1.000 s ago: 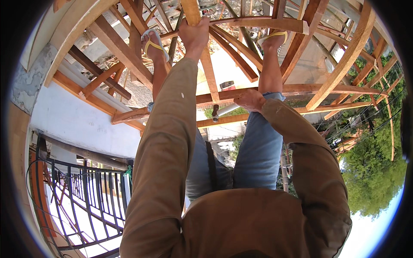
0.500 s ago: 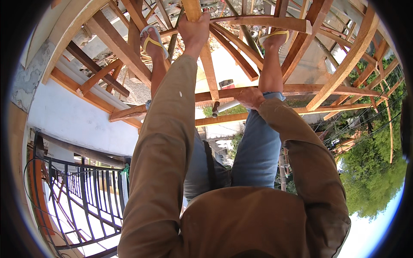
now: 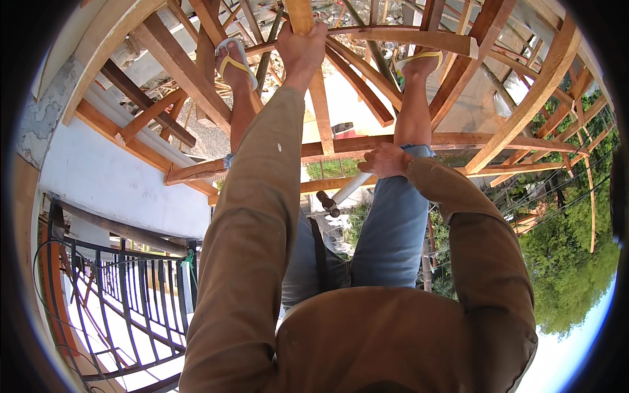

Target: The person positions wooden planks onto a curved wooden frame and secures them with nails using a hammer. They repeatedly align, hold, and hammer nails into the planks to attach them to the frame.

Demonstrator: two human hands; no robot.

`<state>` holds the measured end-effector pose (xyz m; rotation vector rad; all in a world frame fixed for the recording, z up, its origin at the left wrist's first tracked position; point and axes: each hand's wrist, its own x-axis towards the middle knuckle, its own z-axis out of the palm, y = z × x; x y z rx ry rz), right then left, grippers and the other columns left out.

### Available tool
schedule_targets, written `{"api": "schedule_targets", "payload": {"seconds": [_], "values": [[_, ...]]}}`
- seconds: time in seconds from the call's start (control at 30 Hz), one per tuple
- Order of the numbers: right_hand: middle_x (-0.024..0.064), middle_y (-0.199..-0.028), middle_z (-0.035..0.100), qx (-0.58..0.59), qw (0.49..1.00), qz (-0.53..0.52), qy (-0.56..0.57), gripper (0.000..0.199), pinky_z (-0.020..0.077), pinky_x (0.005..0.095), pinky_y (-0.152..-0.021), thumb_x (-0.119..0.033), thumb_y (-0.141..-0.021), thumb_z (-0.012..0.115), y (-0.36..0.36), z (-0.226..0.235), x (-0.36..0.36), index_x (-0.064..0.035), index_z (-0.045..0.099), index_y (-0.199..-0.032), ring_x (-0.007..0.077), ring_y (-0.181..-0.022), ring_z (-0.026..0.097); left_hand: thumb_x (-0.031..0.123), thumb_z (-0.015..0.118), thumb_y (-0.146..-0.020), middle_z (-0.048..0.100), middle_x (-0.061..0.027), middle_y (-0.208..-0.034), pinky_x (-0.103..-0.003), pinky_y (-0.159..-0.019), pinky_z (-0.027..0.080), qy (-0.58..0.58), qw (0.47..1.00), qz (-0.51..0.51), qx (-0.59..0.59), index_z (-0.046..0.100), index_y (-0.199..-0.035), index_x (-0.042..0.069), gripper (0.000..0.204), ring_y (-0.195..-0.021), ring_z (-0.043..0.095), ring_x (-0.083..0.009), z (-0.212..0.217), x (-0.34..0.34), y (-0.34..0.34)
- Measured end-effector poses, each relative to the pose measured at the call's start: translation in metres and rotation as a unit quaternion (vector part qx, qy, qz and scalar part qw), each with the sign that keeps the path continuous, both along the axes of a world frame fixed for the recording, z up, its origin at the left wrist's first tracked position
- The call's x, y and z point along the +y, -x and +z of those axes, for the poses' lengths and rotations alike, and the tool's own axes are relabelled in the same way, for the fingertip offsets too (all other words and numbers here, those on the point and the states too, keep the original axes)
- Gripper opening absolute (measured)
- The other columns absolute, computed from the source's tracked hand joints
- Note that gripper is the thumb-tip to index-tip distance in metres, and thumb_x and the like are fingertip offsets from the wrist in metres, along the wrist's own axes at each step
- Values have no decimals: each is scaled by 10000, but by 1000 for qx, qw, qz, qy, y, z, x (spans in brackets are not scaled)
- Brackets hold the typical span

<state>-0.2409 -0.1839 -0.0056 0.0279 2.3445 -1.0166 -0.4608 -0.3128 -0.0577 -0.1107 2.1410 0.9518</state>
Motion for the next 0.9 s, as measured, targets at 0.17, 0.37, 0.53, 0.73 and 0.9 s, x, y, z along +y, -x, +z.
{"api": "schedule_targets", "payload": {"seconds": [0.17, 0.37, 0.53, 0.73, 0.9], "values": [[262, -1472, 55, -7, 1000, -12, -1, 998, 108, 554, -1109, -676, -873, 468, -4, -3, -2, -12, 46, -1487, 438, -1368, 69, 231, 730, -821, 690, -96, -752, -331, -623, 523, 5, 999, 29, -27, 664, -954, -47, 315, -666, 658, -162, 4, 5, 4], [284, -1549, -28, 1, 999, -48, 2, 1094, 49, 567, -1159, -728, -870, 447, -10, -4, -2, -3, -29, -1535, 457, -1438, -12, 270, 739, -793, 713, -155, -825, -374, -723, 546, 38, 997, 31, -52, 658, -981, -65, 393, -740, 691, -233, 12, 6, 2], [303, -1613, -97, 20, 974, -220, 51, 1173, 1, 578, -1201, -772, -867, 429, -42, 55, -7, 5, -92, -1575, 473, -1497, -80, 284, 759, -804, 726, -176, -872, -383, -756, 553, 35, 997, 29, -59, 652, -1047, -60, 435, -781, 708, -244, 25, 17, 11], [243, -1372, 250, -16, 937, -347, -39, 831, 240, 490, -1041, -588, -931, 531, -53, 38, 0, -1, 215, -1427, 366, -1269, 262, 281, 801, -828, 736, -151, -912, -337, -754, 568, -5, 997, 14, -74, 596, -1193, -87, 557, -825, 720, -205, 27, 10, 14], [47, -718, 540, -184, 779, -574, 173, 429, 504, 366, -563, -378, -1008, 636, 42, 17, 23, 5, 563, -1186, 187, -565, 569, 279, 854, -779, 716, -139, -974, -340, -814, 550, 15, 999, -5, -44, 594, -1205, -55, 600, -877, 698, -215, 55, 20, 10]]}}
